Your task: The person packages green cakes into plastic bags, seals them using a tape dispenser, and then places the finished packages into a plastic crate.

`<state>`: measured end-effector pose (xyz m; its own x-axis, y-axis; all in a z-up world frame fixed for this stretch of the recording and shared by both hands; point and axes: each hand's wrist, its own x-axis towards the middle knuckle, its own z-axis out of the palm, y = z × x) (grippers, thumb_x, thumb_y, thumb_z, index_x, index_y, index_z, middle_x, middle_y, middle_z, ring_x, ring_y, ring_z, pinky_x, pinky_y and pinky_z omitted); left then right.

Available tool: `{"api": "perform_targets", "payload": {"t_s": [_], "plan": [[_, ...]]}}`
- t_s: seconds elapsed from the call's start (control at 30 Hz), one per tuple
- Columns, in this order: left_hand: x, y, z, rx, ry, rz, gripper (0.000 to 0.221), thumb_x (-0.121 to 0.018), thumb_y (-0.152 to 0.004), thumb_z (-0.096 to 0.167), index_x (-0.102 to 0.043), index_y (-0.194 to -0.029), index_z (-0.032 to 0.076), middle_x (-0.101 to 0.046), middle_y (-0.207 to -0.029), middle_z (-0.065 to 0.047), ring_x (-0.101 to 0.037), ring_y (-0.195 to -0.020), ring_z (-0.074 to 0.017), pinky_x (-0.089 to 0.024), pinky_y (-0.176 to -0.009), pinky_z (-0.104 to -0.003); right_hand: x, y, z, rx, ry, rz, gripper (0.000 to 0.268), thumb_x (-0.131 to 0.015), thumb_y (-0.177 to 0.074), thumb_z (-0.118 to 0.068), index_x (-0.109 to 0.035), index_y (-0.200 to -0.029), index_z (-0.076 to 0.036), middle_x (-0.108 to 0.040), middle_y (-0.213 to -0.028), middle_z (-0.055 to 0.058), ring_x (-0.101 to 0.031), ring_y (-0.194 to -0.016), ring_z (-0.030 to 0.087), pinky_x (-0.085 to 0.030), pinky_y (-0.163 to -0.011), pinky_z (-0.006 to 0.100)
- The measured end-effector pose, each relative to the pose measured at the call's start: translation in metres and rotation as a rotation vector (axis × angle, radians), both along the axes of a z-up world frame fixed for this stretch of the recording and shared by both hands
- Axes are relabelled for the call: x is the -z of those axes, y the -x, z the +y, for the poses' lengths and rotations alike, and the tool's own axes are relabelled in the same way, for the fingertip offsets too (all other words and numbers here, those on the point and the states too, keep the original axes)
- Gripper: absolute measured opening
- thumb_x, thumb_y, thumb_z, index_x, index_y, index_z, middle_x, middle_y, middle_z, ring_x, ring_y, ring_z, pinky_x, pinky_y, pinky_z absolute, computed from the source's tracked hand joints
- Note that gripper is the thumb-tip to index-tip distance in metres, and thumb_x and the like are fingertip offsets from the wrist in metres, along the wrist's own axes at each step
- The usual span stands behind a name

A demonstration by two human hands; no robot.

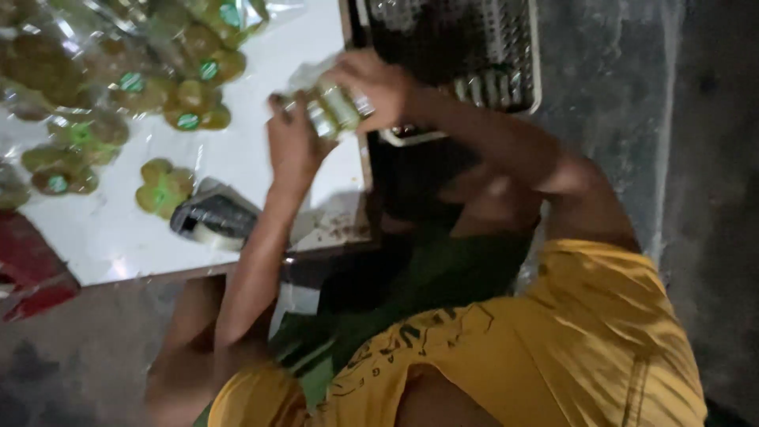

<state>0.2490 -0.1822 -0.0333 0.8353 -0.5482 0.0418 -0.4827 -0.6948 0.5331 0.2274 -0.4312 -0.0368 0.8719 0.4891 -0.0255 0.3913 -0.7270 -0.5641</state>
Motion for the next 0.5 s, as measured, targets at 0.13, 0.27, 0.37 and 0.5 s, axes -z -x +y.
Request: {"api": "perform_targets", "payload": {"t_s": [0.13,0.27,0.37,0.5], "plan": [[0.054,-0.026,-0.149,0.074,0.239,-0.022,0.096,-0.096,-0.063,0.017,-0.048,-0.145,0.007,-0.040,-0.140,-0.035,-0.061,-0.111,-0.0504,-0.055,-0.094,-0.050,0.047,0.007,-0.138,0.165,0.076,-0.129,0.097,-0.095,-0.079,-0.048,-0.045,-0.154,-0.011,-0.040,-0.154,0.021,-0.040,-0.144,0.041,-0.040,-0.120,0.052],[0.202,-0.026,-0.249,0.002,-0.012,0.126,0.086,-0.071,-0.082,-0.015,-0.042,-0.159,0.010,-0.031,-0.160,-0.030,-0.061,-0.122,-0.0455,-0.057,-0.092,-0.047,0.115,0.002,-0.204,0.303,0.330,-0.034,0.108,-0.093,-0.066,-0.041,-0.044,-0.158,-0.012,-0.037,-0.158,0.023,-0.035,-0.145,0.046,-0.039,-0.117,0.054],[0.230,-0.030,-0.257,-0.087,0.009,0.354,0.099,-0.082,-0.067,0.004,-0.034,-0.153,0.007,-0.023,-0.163,-0.030,-0.056,-0.124,-0.0475,-0.053,-0.096,-0.048,0.172,-0.002,-0.187,0.357,0.237,0.194,0.109,-0.096,-0.066,-0.043,-0.039,-0.154,-0.010,-0.028,-0.156,0.029,-0.026,-0.142,0.052,-0.036,-0.108,0.059],[0.158,-0.024,-0.215,-0.040,-0.051,0.299,0.083,-0.089,-0.064,0.021,-0.043,-0.131,0.006,-0.030,-0.157,-0.029,-0.054,-0.122,-0.0481,-0.050,-0.097,-0.049,0.291,-0.001,-0.188,0.343,0.074,0.434,0.100,-0.089,-0.066,-0.041,-0.040,-0.149,-0.014,-0.040,-0.154,0.026,-0.042,-0.141,0.047,-0.046,-0.109,0.055]]}}
